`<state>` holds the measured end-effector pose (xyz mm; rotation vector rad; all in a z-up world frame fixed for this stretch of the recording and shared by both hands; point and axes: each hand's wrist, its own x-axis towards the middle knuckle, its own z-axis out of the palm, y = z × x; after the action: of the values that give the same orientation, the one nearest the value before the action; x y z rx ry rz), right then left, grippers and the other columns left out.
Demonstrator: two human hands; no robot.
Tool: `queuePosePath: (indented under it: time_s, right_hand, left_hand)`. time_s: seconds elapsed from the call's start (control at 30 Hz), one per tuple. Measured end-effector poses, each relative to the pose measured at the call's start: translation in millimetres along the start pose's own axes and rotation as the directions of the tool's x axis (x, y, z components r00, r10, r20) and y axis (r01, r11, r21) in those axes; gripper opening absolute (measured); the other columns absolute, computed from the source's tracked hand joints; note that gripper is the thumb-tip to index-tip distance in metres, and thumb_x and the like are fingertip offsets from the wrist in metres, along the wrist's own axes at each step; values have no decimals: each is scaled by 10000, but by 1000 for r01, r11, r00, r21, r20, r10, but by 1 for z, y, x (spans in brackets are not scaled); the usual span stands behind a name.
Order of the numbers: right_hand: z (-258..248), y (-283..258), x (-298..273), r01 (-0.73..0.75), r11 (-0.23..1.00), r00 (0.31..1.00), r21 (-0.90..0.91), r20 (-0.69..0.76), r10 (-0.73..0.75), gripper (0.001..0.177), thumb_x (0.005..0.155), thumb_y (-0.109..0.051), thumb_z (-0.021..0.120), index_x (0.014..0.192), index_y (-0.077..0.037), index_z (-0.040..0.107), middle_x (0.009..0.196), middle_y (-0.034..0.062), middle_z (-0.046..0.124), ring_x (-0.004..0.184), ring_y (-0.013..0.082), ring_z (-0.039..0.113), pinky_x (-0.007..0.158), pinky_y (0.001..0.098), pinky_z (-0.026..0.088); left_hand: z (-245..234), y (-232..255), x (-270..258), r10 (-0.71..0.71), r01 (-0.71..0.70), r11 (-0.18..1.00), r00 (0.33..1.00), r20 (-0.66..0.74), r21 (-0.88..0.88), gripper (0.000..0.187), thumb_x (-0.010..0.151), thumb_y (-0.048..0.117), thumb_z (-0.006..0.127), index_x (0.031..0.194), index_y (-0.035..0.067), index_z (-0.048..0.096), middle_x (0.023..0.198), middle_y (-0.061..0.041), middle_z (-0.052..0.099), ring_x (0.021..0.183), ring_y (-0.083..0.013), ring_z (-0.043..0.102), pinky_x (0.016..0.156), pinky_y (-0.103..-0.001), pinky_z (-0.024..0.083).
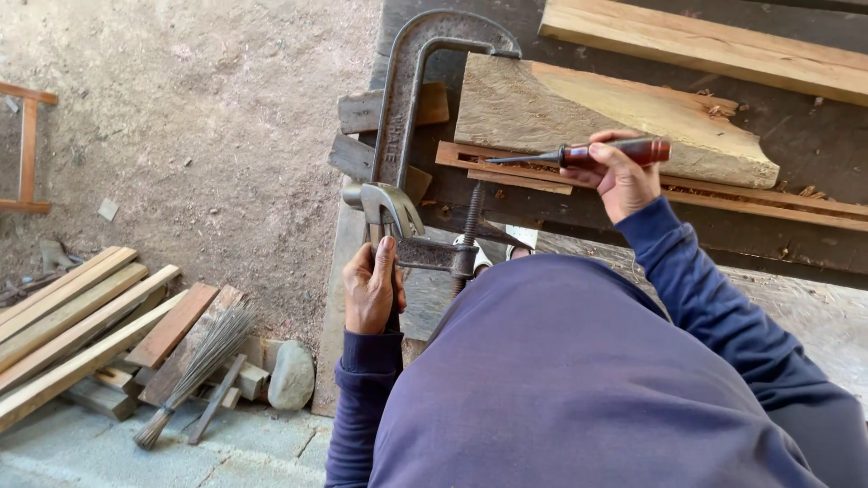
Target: Using a chisel and hammer to carve a groove in a piece of wood clamped to a workbench.
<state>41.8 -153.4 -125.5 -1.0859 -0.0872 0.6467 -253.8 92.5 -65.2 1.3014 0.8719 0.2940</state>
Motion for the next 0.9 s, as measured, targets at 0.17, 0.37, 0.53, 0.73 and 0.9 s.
queuePosePath:
  time_s: [0.17,0.37,0.53,0.73,0.9]
  right_hand:
    - [-18,11,-9,-2,1000,1000,-18,-8,2,169,940,-37,712,1098,-40,650,1100,199,702,1042,371,747,884,529,661]
    - [-17,26,7,9,997,998,77,-55,-4,150,943,-67,730,1049,-47,626,1066,137,673,1063,345,740,867,532,665]
    - [-23,10,-4,-7,999,999,-40,-42,5,142,920,-65,722,1030,-57,632,1078,136,676,1018,336,745,869,507,653]
    - [-12,20,-3,-5,993,974,121,-226,33,183,920,-117,737,1046,-64,616,1031,126,685,976,318,749,822,482,681]
    - [1,12,-5,-41,995,983,89,-173,56,191,926,-127,731,1068,-63,619,1036,150,693,986,313,754,836,476,686]
  left_hand:
    - [3,-5,4,-33,34,999,999,-17,28,367,1047,324,581,798,57,537,495,-4,491,335,-72,441,296,-239,320]
    - [6,-15,7,-33,33,999,999,34,-1,378,1057,334,577,797,64,524,498,-5,493,338,-72,435,302,-243,318]
    - [7,-14,8,-64,64,998,997,37,13,379,1044,343,587,794,63,530,501,-5,496,339,-74,437,303,-249,320]
    - [4,-25,11,-70,68,997,996,54,27,381,1043,353,588,795,69,536,488,-3,492,335,-77,437,307,-248,320]
    - [11,-22,13,-104,104,995,992,76,3,372,1035,358,592,804,74,528,478,-2,472,327,-81,427,302,-251,324]
